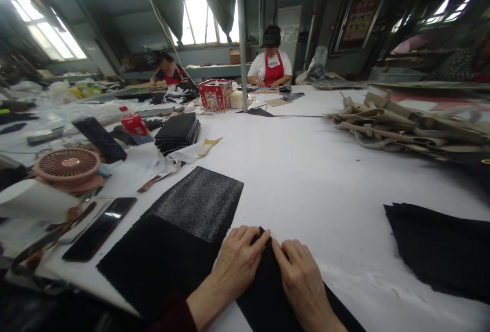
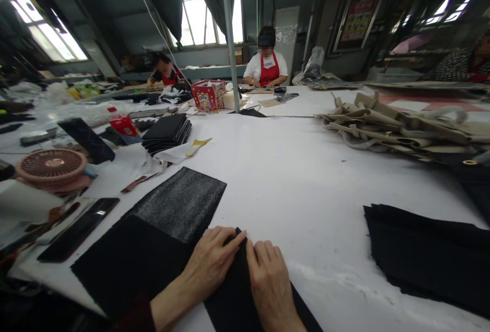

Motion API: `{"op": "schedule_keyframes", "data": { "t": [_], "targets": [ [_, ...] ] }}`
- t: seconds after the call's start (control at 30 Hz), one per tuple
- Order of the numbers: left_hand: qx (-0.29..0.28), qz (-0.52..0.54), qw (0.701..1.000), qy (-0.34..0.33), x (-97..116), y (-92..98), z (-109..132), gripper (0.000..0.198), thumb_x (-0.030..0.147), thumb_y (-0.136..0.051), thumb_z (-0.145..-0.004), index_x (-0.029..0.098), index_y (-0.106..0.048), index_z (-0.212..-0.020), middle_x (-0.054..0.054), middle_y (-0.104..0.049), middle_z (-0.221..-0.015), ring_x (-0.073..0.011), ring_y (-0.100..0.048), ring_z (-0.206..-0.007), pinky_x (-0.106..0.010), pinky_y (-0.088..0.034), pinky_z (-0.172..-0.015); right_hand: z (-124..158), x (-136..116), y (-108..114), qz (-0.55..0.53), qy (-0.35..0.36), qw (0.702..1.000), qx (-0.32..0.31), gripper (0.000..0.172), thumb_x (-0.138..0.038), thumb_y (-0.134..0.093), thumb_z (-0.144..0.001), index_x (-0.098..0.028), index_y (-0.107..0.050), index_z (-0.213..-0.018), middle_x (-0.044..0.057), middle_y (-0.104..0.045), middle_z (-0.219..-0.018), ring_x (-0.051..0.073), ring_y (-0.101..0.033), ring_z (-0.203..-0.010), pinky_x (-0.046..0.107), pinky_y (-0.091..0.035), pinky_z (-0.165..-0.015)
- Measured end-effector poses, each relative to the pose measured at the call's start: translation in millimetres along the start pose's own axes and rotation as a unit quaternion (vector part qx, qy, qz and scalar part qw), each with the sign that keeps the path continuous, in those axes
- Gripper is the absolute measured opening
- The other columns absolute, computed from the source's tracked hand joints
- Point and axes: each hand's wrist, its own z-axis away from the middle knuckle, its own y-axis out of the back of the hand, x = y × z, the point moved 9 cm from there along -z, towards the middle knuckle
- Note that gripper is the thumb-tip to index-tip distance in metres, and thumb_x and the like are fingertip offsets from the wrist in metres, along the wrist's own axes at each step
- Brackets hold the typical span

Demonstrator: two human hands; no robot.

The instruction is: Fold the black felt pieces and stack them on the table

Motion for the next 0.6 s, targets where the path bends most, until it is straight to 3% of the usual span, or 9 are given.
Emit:
{"op": "schedule_keyframes", "data": {
  "t": [0.6],
  "targets": [
    [-0.007,0.026,0.999,0.019,-4.8,-2.6,-0.7,0.041,0.017,-0.045,-0.097,0.025,-0.049,-0.136,-0.007,-0.058,-0.116,-0.0234,-0.054,-0.103,-0.043,-0.049,-0.091,-0.8,0.8,-2.5,-0.010,-0.008,1.000,-0.017,0.035,-0.007,-0.037,-0.095,-0.011,-0.057,-0.123,0.008,-0.053,-0.087,0.021,-0.047,-0.079,0.037,-0.043,-0.071]
  ]
}}
